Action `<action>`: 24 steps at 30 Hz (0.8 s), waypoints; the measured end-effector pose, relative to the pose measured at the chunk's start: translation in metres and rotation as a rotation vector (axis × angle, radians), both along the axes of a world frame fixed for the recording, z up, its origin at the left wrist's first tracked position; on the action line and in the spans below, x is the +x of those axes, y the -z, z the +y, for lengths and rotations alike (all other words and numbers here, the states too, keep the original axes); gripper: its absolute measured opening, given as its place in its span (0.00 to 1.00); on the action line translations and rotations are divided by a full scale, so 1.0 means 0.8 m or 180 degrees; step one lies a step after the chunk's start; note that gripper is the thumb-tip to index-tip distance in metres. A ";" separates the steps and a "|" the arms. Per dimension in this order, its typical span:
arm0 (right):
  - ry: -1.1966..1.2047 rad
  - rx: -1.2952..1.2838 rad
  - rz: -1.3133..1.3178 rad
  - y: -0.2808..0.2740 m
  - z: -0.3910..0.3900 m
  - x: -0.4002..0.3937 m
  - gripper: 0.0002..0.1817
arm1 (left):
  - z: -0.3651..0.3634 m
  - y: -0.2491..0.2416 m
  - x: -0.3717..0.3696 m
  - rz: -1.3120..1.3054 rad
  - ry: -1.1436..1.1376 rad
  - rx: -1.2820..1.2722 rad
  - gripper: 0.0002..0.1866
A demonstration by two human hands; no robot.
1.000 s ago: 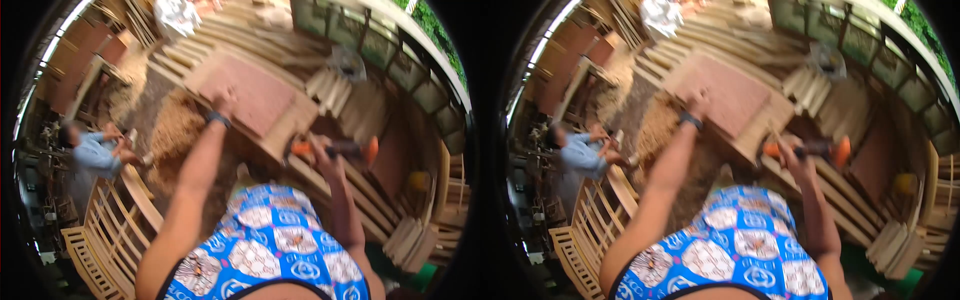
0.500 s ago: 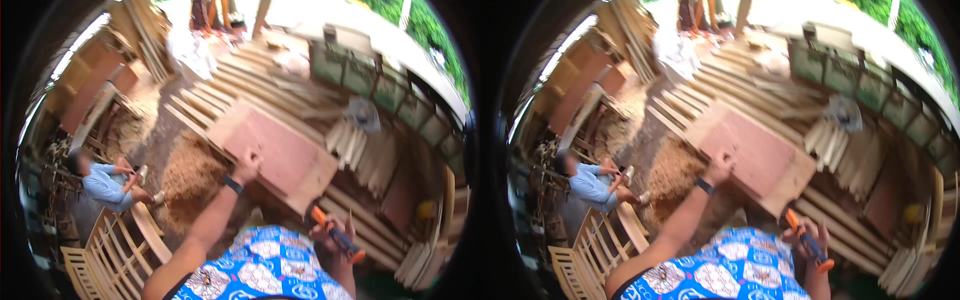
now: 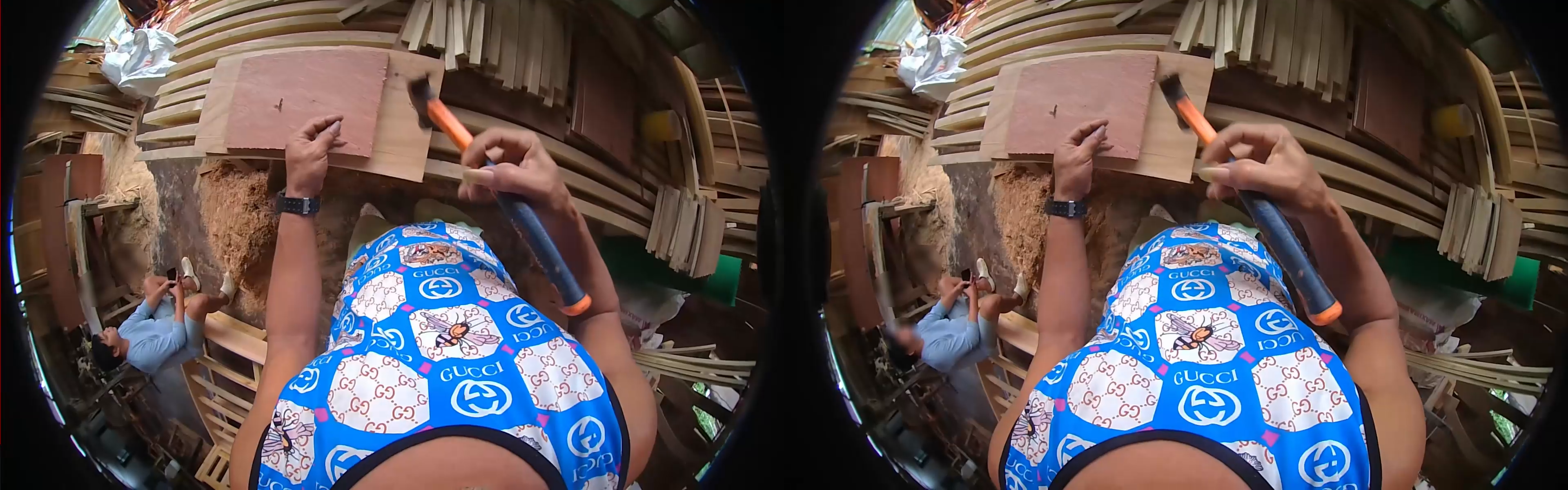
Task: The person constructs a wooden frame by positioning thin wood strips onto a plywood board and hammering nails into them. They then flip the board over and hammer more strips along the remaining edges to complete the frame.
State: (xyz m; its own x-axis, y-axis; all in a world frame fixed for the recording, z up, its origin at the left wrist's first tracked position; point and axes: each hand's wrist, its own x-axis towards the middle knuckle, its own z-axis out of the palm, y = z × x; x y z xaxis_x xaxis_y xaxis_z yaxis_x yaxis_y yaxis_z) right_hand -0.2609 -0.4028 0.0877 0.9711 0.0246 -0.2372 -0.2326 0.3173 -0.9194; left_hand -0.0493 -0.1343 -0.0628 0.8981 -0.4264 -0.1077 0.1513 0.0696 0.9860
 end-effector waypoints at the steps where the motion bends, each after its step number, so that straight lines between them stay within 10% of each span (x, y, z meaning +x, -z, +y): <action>1: -0.0006 0.0008 -0.0001 -0.010 0.007 0.004 0.18 | -0.004 0.001 -0.002 -0.0001 -0.0006 0.0008 0.11; 4: 0.0349 0.0677 -0.0492 -0.009 0.015 0.010 0.31 | -0.019 0.010 -0.010 -0.0256 0.0084 0.0679 0.12; 6: -0.0102 -0.0421 0.0167 0.030 0.002 0.014 0.38 | -0.037 0.017 -0.019 -0.1023 -0.0310 0.0937 0.15; 24: -0.0898 -0.1360 0.0534 0.049 0.082 0.069 0.25 | 0.035 0.056 0.036 -0.1081 -0.0690 0.0459 0.31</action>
